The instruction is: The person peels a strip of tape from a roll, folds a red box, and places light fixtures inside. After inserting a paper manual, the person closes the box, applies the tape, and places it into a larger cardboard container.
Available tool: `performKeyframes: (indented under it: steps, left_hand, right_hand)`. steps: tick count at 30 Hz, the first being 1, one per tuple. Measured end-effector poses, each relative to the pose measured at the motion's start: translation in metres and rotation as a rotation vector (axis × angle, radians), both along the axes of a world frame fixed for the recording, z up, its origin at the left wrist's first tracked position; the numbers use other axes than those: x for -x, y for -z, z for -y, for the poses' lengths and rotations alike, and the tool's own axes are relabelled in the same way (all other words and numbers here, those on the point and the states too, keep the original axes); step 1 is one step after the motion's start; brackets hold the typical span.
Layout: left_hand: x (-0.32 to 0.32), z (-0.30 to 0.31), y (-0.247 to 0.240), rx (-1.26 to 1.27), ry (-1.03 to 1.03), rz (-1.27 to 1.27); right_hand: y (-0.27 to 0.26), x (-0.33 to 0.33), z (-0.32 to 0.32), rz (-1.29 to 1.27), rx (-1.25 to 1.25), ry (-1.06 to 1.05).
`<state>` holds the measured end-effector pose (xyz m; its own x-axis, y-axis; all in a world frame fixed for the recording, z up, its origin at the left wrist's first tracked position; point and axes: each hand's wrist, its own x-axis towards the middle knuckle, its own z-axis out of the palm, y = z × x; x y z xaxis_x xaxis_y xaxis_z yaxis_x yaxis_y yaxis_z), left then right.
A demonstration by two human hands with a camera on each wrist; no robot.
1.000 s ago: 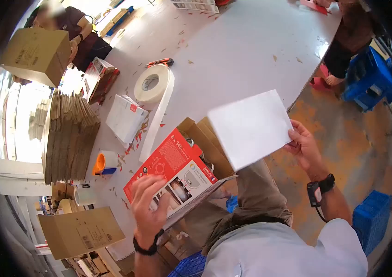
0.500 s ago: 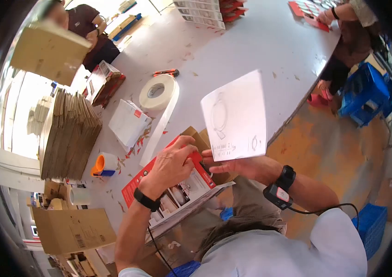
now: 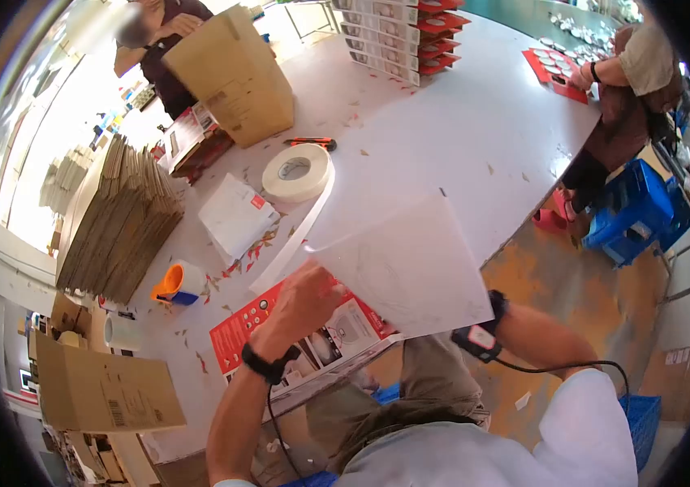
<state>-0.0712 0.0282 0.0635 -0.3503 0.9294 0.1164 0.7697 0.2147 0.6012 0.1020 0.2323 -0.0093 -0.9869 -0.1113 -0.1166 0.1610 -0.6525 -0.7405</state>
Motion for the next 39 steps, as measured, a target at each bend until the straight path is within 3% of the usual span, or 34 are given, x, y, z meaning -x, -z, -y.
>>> performKeyframes:
  steps: [3, 6, 8, 11, 14, 17, 20, 24, 39]
  left_hand:
    - [0.001, 0.057, -0.025, -0.098, -0.216, -0.159]
    - [-0.003, 0.14, -0.035, -0.098, -0.493, -0.307]
    - [-0.005, 0.197, -0.02, -0.12, -0.734, -0.151]
    - [-0.025, 0.252, 0.017, -0.287, -1.034, 0.19]
    - [-0.045, 0.273, 0.06, -0.497, -0.986, 0.344]
    - [-0.068, 0.24, 0.052, -0.587, -0.898, 0.588]
    - [-0.069, 0.227, 0.057, -0.583, -0.901, 0.535]
    - [-0.064, 0.216, 0.066, -0.546, -0.943, 0.418]
    - [-0.066, 0.216, 0.069, -0.656, -0.957, 0.603]
  right_hand:
    - [-0.03, -0.016, -0.032, 0.155, -0.072, 0.0]
    - [-0.045, -0.042, -0.075, 0.305, -0.408, 0.138]
    - [-0.038, -0.065, -0.103, 0.411, -0.738, 0.247]
    - [0.001, -0.103, -0.128, 0.374, -0.951, 0.429]
    - [-0.01, -0.126, -0.112, 0.386, -0.789, 0.559]
    - [0.007, -0.134, -0.084, 0.273, -0.575, 0.792]
    - [0.011, -0.125, -0.057, 0.233, -0.498, 0.843]
    - [0.017, -0.107, -0.044, 0.211, -0.437, 0.756]
    - [-0.013, -0.052, -0.002, 0.263, -0.475, 0.331]
